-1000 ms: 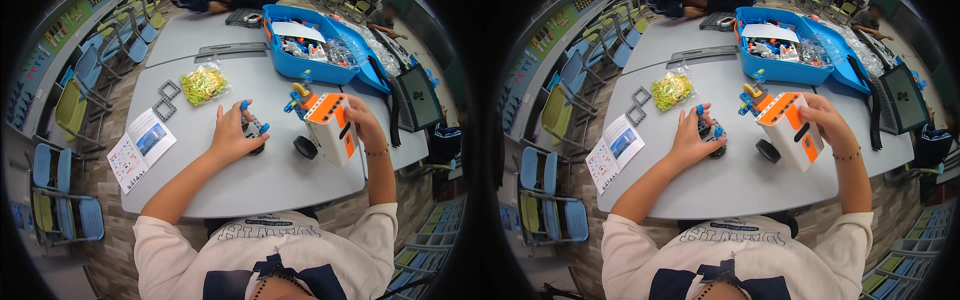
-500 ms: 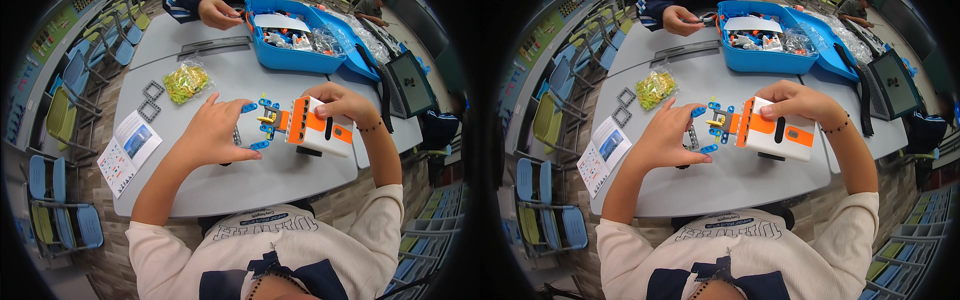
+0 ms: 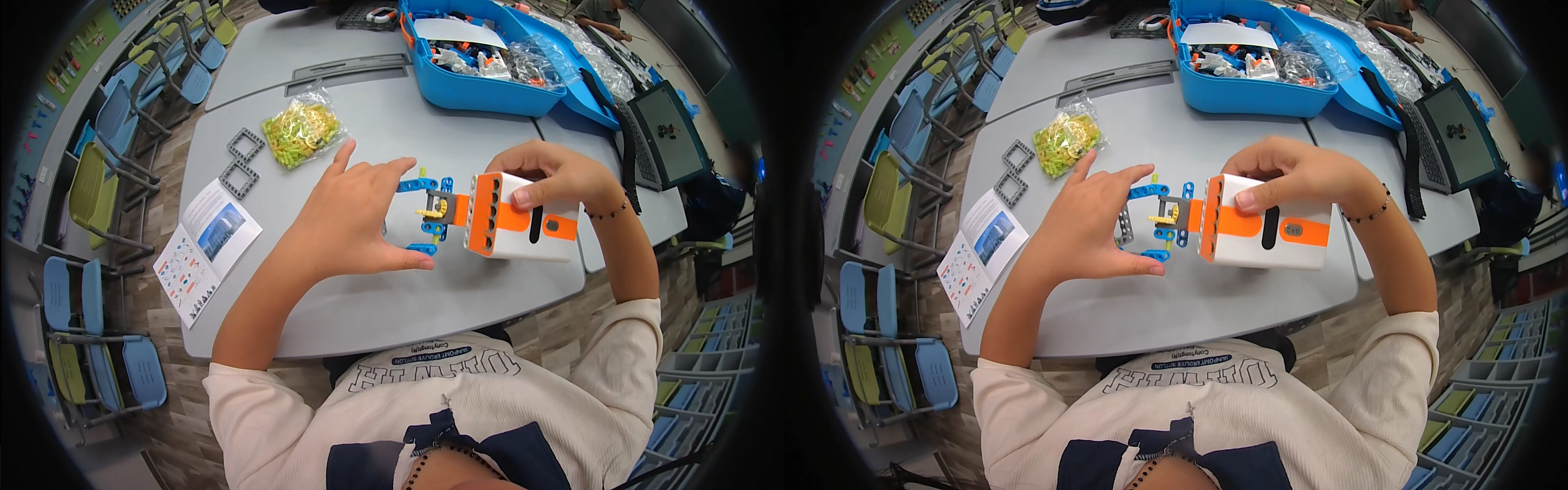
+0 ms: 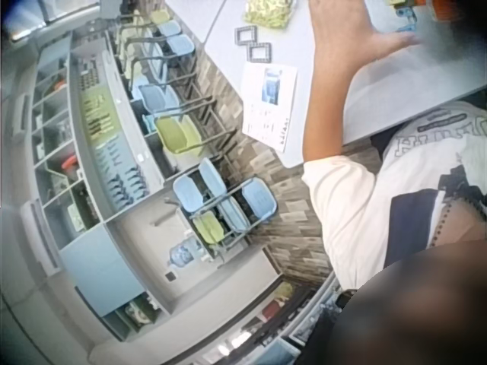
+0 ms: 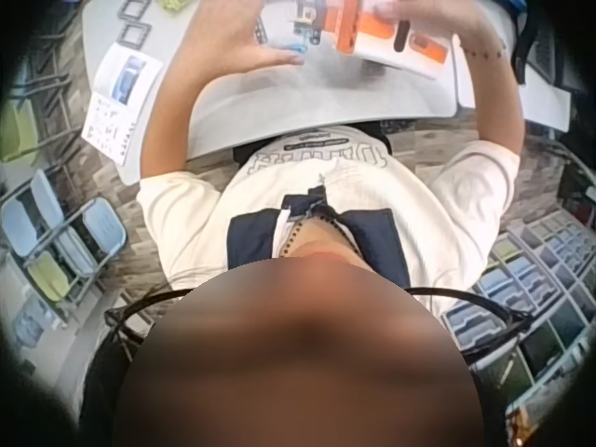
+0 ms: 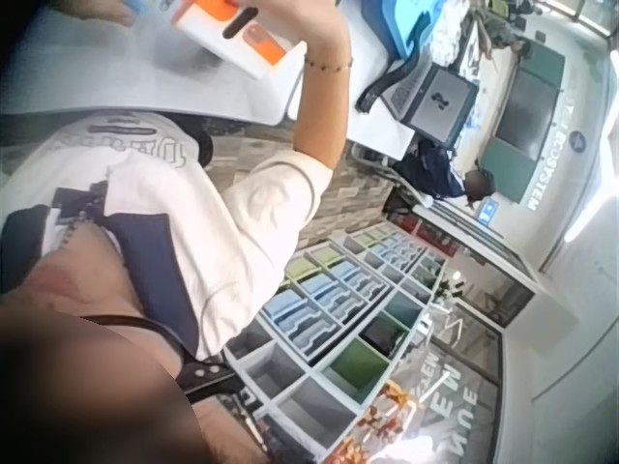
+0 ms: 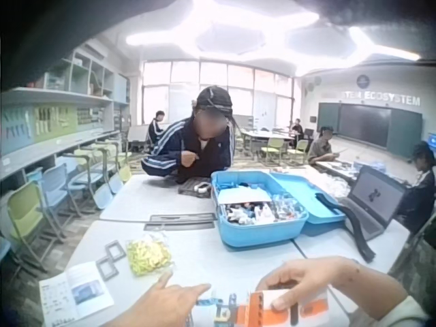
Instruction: The person assembles a small wheeled robot using plastic building blocks, gears, and a white-and-orange control unit. They connect pieces by hand, attach wheels, and adjust the structure on a table in a classroom setting.
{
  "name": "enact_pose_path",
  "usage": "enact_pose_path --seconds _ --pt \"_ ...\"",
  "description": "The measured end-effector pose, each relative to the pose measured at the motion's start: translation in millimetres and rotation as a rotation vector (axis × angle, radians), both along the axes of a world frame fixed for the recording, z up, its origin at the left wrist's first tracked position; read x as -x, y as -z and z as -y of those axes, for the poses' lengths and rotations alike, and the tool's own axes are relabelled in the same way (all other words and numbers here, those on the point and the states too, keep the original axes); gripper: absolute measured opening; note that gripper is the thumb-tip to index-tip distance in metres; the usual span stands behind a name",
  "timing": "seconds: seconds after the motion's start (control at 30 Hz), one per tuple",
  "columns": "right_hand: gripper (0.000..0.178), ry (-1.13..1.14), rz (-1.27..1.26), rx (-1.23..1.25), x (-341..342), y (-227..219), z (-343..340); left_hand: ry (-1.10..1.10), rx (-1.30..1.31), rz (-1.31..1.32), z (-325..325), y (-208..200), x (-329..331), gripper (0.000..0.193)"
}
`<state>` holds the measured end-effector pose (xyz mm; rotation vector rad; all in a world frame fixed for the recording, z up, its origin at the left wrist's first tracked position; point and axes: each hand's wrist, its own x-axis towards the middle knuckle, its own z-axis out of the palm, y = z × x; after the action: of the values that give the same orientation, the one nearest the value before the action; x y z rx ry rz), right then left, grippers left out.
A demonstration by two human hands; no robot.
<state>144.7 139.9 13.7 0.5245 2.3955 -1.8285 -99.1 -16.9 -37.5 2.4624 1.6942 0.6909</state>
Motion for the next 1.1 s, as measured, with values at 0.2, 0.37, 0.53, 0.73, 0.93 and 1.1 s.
enact_pose_path --seconds 0.2,0.37,0.53,0.73,0.93,1.1 --pt "0.052 -0.08 0.046 -0.102 6.2 -4.2 6.7 0.016 0.08 0.154 -0.2 -1.4 7.5 0.042" --pt "0.048 -0.14 0.016 -0.248 5.5 -3.7 6.2 0.049 0.227 0.133 1.4 -7.4 10.6 0.032" --pt "0.049 -0.212 0.017 -0.234 1.3 2.9 1.7 0.072 0.206 0.152 -0.2 -16.6 -0.1 0.026" --pt "0.049 -0.253 -0.072 -0.128 1.7 9.2 -3.3 0.083 0.297 0.27 -4.4 -16.7 0.7 0.025" --pt "0.049 -0.281 -0.139 -0.081 3.5 17.2 -7.1 0.134 0.35 0.348 -4.8 -7.8 6.6 0.024" --pt "0.048 -0.308 -0.108 -0.086 10.5 16.2 -13.1 0.104 0.486 0.46 -4.1 -9.1 8.2 0.023"
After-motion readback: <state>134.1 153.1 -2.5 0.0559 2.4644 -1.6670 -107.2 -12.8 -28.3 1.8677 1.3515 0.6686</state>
